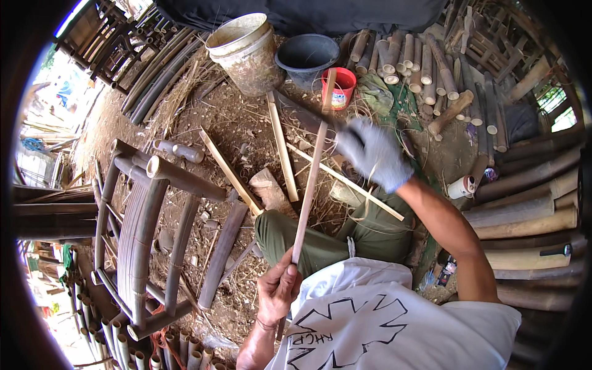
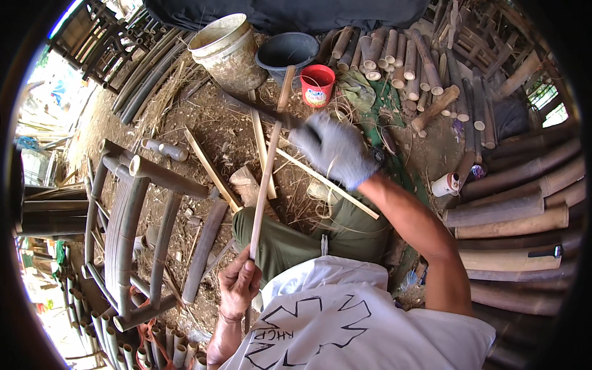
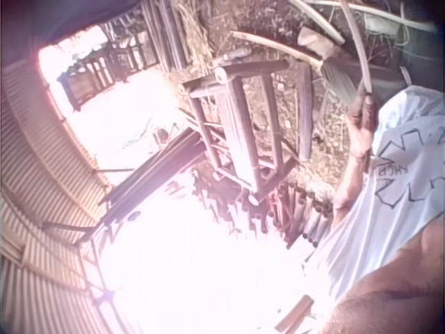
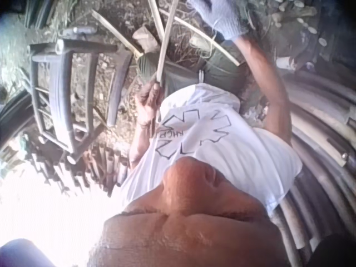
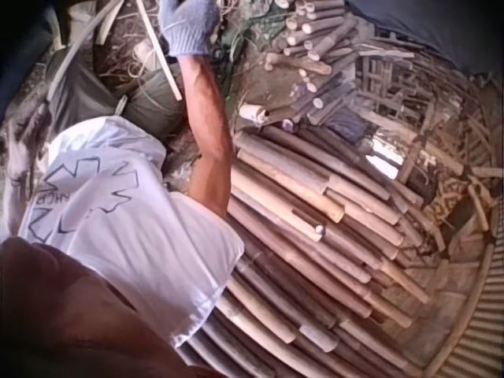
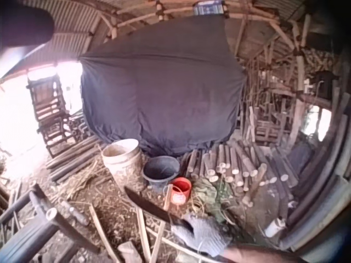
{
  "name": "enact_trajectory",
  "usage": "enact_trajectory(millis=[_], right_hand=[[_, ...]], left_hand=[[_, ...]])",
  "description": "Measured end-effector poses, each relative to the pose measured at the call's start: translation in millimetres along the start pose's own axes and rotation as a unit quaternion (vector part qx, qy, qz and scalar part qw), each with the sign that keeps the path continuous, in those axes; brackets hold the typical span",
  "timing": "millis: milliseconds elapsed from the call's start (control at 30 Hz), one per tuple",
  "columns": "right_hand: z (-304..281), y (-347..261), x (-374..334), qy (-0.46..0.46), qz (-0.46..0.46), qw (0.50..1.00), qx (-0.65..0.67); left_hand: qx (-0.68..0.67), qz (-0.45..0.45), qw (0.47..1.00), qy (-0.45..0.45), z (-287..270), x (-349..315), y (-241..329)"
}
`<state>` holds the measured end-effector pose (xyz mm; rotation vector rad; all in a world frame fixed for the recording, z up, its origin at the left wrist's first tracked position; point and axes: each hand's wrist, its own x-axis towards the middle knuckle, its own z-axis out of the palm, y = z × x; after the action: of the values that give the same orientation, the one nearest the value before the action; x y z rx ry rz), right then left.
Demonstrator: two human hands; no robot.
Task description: The person uses a large blade to shave and smooth bamboo strips, testing their fit by inserting them into holes in a bamboo furniture frame and occasionally sharpening the ends.
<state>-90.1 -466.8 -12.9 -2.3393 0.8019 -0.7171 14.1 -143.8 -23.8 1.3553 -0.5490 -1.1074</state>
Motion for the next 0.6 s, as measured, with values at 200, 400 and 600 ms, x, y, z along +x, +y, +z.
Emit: enact_trajectory(millis=[200, 400, 600], right_hand=[[-6, -13, -6, -0.056, -0.018, 0.995, -0.081], [-45, 59, 56, 0.151, 0.114, 0.982, -0.014], [5, -58, -20, -0.090, -0.060, 0.994, -0.024]], left_hand=[[-0.014, 0.002, 1.000, -0.002, -9, -11, -11], [-0.044, -0.037, 0.998, 0.019, -24, -40, -29], [-0.348, -0.083, 0.931, -0.076, -13, 53, 8]])
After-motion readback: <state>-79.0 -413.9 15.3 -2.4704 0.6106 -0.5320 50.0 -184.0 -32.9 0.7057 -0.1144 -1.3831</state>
